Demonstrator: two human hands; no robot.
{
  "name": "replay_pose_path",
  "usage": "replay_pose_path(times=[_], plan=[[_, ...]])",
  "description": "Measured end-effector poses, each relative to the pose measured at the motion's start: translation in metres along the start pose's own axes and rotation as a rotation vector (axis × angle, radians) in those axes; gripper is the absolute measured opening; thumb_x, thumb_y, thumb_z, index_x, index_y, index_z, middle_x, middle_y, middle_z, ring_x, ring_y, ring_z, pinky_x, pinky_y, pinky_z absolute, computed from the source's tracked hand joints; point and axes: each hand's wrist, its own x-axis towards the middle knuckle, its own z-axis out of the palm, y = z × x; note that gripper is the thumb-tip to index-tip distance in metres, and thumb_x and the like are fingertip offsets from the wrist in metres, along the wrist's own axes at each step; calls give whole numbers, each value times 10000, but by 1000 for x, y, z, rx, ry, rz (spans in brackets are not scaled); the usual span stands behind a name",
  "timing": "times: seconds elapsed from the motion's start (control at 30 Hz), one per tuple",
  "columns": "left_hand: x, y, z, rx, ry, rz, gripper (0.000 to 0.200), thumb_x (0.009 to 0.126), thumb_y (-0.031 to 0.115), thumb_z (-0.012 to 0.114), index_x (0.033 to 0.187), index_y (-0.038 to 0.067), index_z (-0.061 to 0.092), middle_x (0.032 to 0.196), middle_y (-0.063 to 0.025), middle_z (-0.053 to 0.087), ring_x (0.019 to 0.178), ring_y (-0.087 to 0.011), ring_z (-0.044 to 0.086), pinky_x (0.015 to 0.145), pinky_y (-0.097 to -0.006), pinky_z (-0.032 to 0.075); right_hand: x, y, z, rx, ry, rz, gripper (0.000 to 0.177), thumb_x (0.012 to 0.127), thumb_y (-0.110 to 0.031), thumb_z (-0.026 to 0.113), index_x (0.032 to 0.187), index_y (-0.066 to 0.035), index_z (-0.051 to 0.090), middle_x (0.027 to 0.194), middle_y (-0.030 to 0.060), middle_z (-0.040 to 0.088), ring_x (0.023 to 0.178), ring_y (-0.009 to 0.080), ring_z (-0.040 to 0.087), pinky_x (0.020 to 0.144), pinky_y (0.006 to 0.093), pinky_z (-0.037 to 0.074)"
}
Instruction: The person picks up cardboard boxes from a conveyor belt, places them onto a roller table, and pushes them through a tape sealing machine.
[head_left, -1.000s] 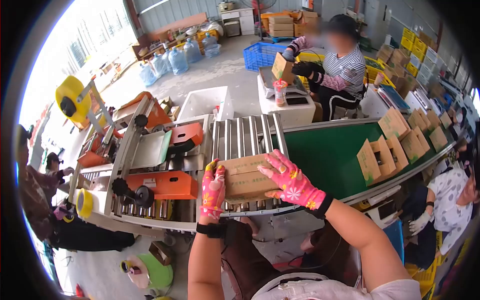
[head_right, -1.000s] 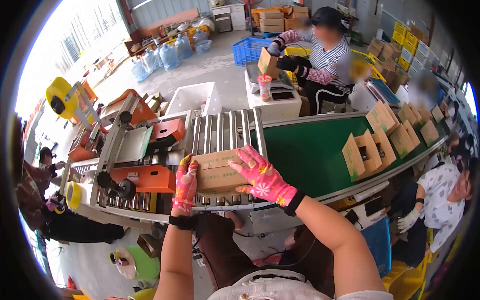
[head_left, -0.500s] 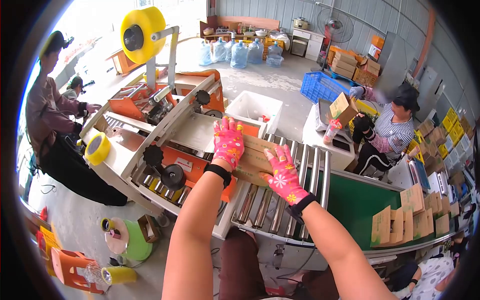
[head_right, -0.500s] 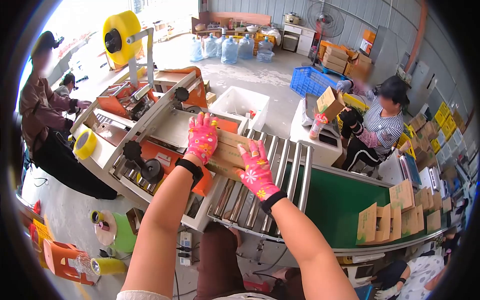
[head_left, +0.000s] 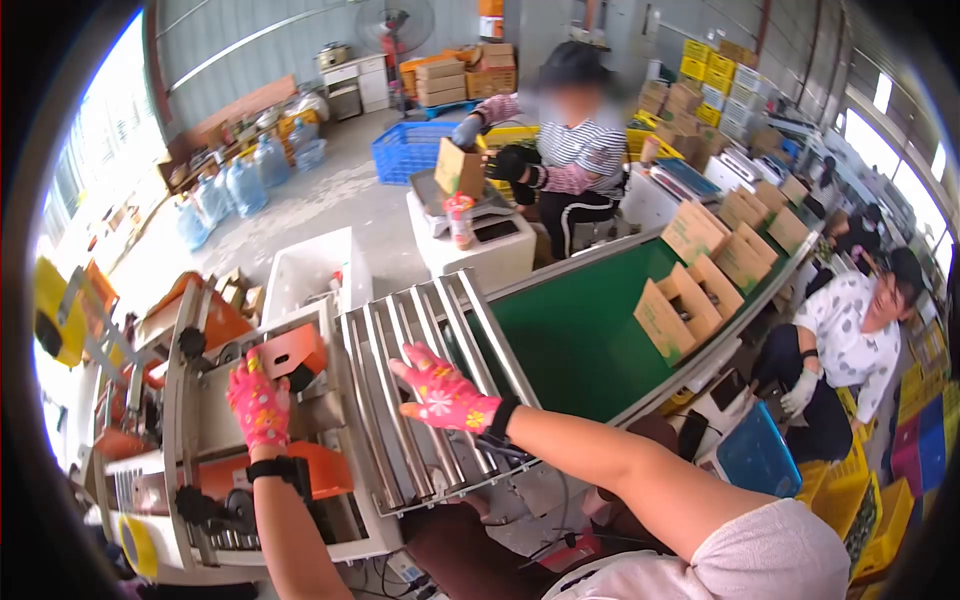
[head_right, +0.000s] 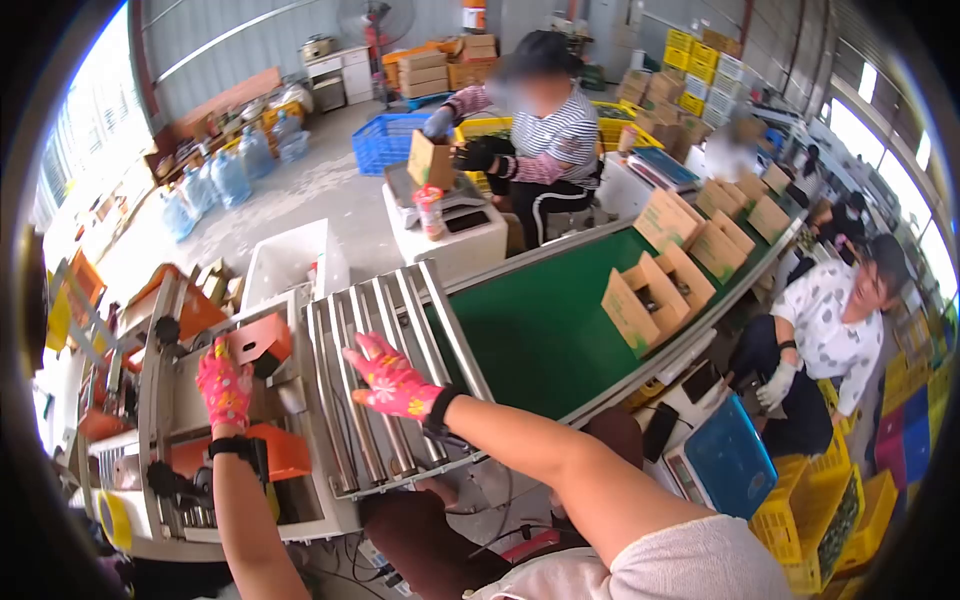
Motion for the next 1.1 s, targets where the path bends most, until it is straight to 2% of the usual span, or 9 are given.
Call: replay_pose_path(times=[0.27, 0.37, 0.5, 0.63, 0.7, 0.77, 0.9, 0.97, 1.1], plan=[[9, 4, -18, -44, -229, -62, 713, 795, 277, 688, 1398, 62, 377, 1361, -182, 465, 1237, -343, 458, 1037, -410, 365, -215, 208, -225, -847, 267, 1094, 827, 704, -415, 712, 1376, -66, 380, 1419, 178, 376, 1288, 354, 368, 1027, 549, 293], [26, -1, -5, -81, -344, -202, 743, 809, 285, 667, 1419, 27, 331, 1387, -222, 429, 1285, -349, 419, 1066, -401, 344, -239, 270, -251, -531, 98, 1228, 364, 712, -370, 715, 968, -115, 670, 1052, 96, 652, 948, 314, 633, 821, 443, 480], [19, 108, -25, 233, -308, -61, 811, 809, 436, 607, 1432, 16, 304, 1448, -258, 332, 1318, -363, 372, 1072, -417, 335, -239, 336, -190, -951, 56, 1198, 183, 859, -192, 539, 752, -139, 677, 673, 44, 638, 736, 225, 667, 589, 438, 497], [-19, 246, 61, -1090, -175, 372, 538, 876, 104, 629, 1367, 42, 420, 1257, -150, 526, 1186, -218, 494, 977, -324, 426, -251, 296, -207, -525, 233, 1041, 151, 792, -261, 633, 736, -141, 708, 706, 125, 675, 737, 298, 675, 614, 429, 469], [-51, 346, 22, -1326, -764, 169, 508, 915, 145, 607, 1369, 27, 412, 1306, -128, 502, 1185, -205, 499, 1002, -320, 404, -273, 273, -213, -286, 316, 845, 157, 796, -274, 607, 763, -143, 686, 723, 104, 666, 729, 345, 649, 666, 480, 483], [-83, 412, 53, -1675, -879, 95, 490, 940, 219, 584, 1354, 6, 432, 1275, -119, 534, 1146, -196, 520, 964, -329, 424, -290, 241, -230, -202, 119, 624, 208, 805, -333, 608, 868, -148, 679, 830, 129, 658, 835, 334, 639, 707, 465, 499], [-156, 437, 250, -1114, -912, -28, 488, 966, 364, 507, 1296, 6, 472, 1238, -111, 567, 1082, -251, 570, 902, -363, 472, -324, 193, -204, -201, 113, 326, 212, 833, -275, 616, 1028, -214, 673, 839, 27, 631, 818, 263, 609, 701, 404, 496], [-171, 458, 85, -936, -1318, -420, 473, 967, 425, 460, 1240, 44, 522, 1205, -91, 594, 1069, -262, 586, 859, -412, 501, -340, 173, -188, -66, 232, 250, 248, 805, -192, 638, 1050, -219, 661, 794, 20, 604, 792, 251, 600, 654, 386, 486], [-182, 428, 114, -1591, -1399, -577, 427, 939, 429, 489, 1188, 91, 569, 1122, -54, 618, 939, -216, 608, 690, -427, 513, -346, 149, -178, -134, 208, 106, 331, 790, -167, 641, 1117, -220, 628, 781, 44, 588, 764, 263, 595, 613, 385, 473]])
